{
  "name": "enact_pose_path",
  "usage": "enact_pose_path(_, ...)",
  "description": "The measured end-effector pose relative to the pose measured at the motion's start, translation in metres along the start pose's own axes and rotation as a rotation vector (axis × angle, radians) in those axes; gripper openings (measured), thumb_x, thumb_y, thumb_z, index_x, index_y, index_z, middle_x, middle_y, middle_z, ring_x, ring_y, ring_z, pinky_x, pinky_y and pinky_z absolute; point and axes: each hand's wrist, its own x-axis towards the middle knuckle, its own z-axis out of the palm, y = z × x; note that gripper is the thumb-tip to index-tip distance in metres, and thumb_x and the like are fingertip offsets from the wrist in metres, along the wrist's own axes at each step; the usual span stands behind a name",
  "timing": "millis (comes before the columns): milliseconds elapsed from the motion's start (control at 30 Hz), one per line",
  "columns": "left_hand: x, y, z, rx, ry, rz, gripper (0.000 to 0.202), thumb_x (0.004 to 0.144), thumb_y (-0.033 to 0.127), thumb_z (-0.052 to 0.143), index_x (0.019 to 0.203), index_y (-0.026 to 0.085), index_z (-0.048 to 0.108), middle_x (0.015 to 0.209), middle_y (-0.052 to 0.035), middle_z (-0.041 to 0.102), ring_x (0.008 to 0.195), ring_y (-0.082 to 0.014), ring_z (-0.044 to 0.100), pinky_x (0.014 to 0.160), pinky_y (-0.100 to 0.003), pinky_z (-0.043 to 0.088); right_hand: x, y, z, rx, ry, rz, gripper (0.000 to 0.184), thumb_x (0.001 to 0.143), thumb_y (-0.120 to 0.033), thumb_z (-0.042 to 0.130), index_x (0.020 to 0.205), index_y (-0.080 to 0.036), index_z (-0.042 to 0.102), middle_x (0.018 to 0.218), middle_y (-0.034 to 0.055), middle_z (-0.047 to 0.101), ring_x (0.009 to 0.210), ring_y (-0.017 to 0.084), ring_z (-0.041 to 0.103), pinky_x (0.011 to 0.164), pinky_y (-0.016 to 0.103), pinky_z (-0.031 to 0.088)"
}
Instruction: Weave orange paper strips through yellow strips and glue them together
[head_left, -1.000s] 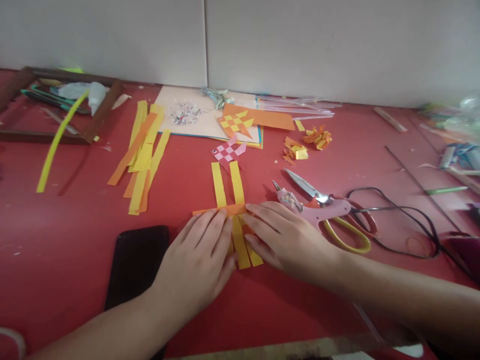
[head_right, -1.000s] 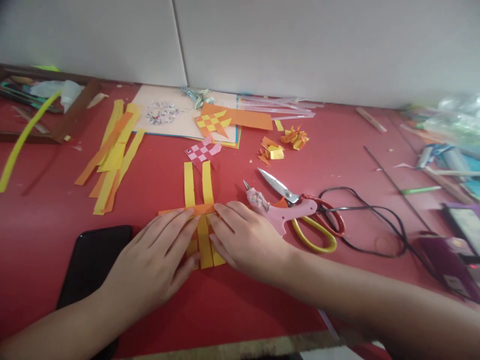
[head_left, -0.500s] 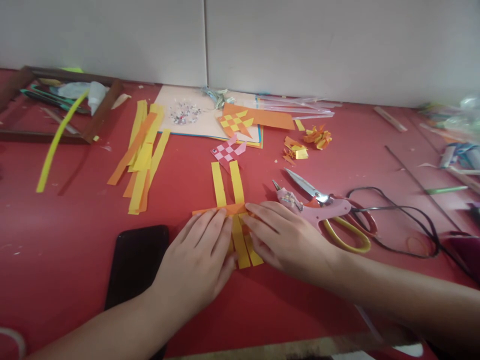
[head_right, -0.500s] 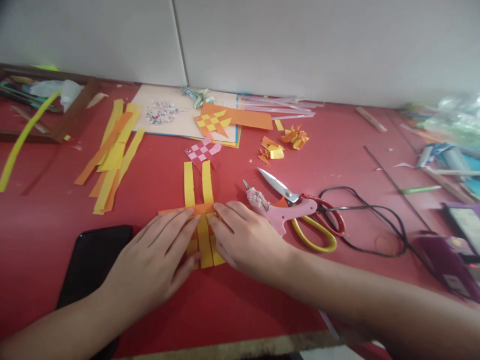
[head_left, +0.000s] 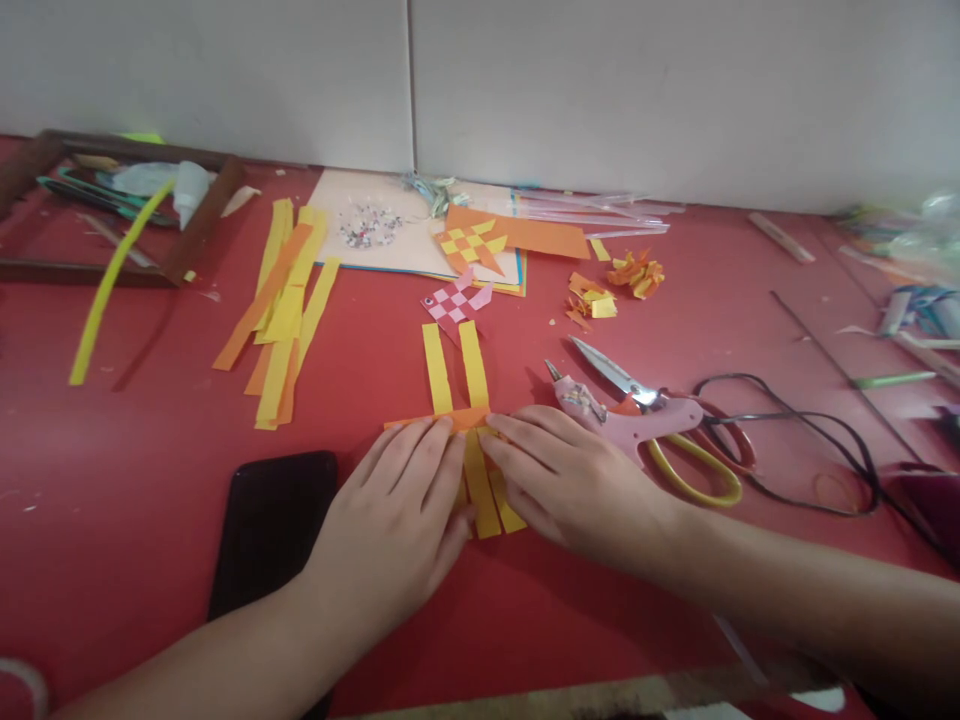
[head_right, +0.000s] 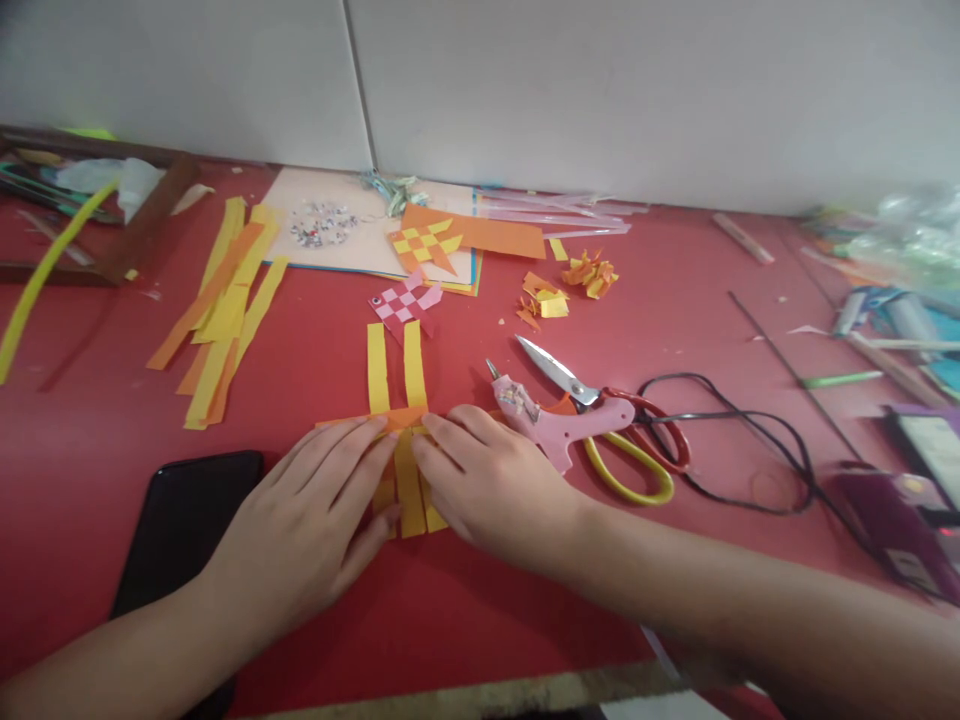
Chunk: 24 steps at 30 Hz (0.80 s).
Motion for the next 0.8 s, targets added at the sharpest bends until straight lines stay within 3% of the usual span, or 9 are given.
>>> enact_pose_path(800, -0.0005, 0.0042, -0.0029, 0.04, -0.005, 0.021, 0.04, 0.09, 0.026, 0.048, 0.12, 0.003, 0.063, 0.115, -0.0202, 0.063, 0.106, -0.0346, 0.06, 0.091, -0.049, 0.054, 0.0004, -0.0005, -0.0016, 0.031, -0.011, 0.016, 0.028, 0.089, -0.018, 0.049, 0.109, -0.007, 0.067, 0.109, 0.0133, 0.069, 0.097, 0.024, 0.06, 0.086, 0.039, 0.055)
